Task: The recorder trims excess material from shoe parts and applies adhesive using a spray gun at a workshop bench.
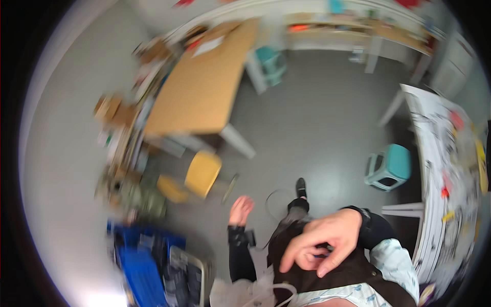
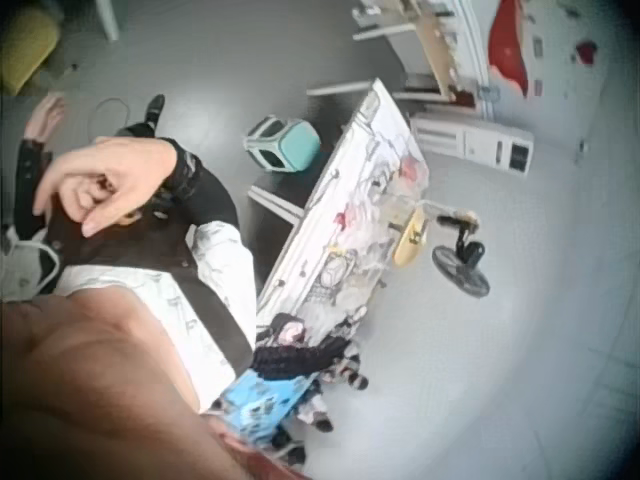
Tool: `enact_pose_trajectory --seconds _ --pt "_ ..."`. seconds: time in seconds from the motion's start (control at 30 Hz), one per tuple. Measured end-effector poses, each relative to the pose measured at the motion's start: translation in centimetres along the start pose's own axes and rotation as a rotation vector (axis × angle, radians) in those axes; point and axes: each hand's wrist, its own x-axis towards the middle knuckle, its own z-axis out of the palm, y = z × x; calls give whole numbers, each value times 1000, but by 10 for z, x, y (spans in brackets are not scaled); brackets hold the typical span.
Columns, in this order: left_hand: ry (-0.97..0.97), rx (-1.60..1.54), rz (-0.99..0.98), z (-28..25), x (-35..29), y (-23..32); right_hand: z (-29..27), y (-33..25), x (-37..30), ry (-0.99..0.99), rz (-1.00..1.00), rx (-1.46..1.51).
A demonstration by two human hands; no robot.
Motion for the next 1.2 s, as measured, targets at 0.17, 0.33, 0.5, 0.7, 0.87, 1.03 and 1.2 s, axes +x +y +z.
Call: enact_pose_trajectory --seconds 0.17,0.33,0.5,0.7,0.87,1.03,1.2 --pt "-110 -9 -67 134 208 28 -211 -41 -119 602 -92 42" --pt "-420 235 -173 421 410 60 -375 -101 -301 1463 -206 -16" --pt "-771 429 -193 695 531 62 -497 -118 -485 1868 -574 103" --pt "-867 548 -260 889 700 8 -661 -131 -711 2099 -531 40" --pt "-749 653 -271 1036 830 -10 -809 -192 -865 2167 -448 140" --pt "-723 453 -295 1152 941 1 -945 -274 -976 2284 -162 138" --pt "-620 434 -287 1286 1054 -47 -1081 -336 -1145 2414 117 -157"
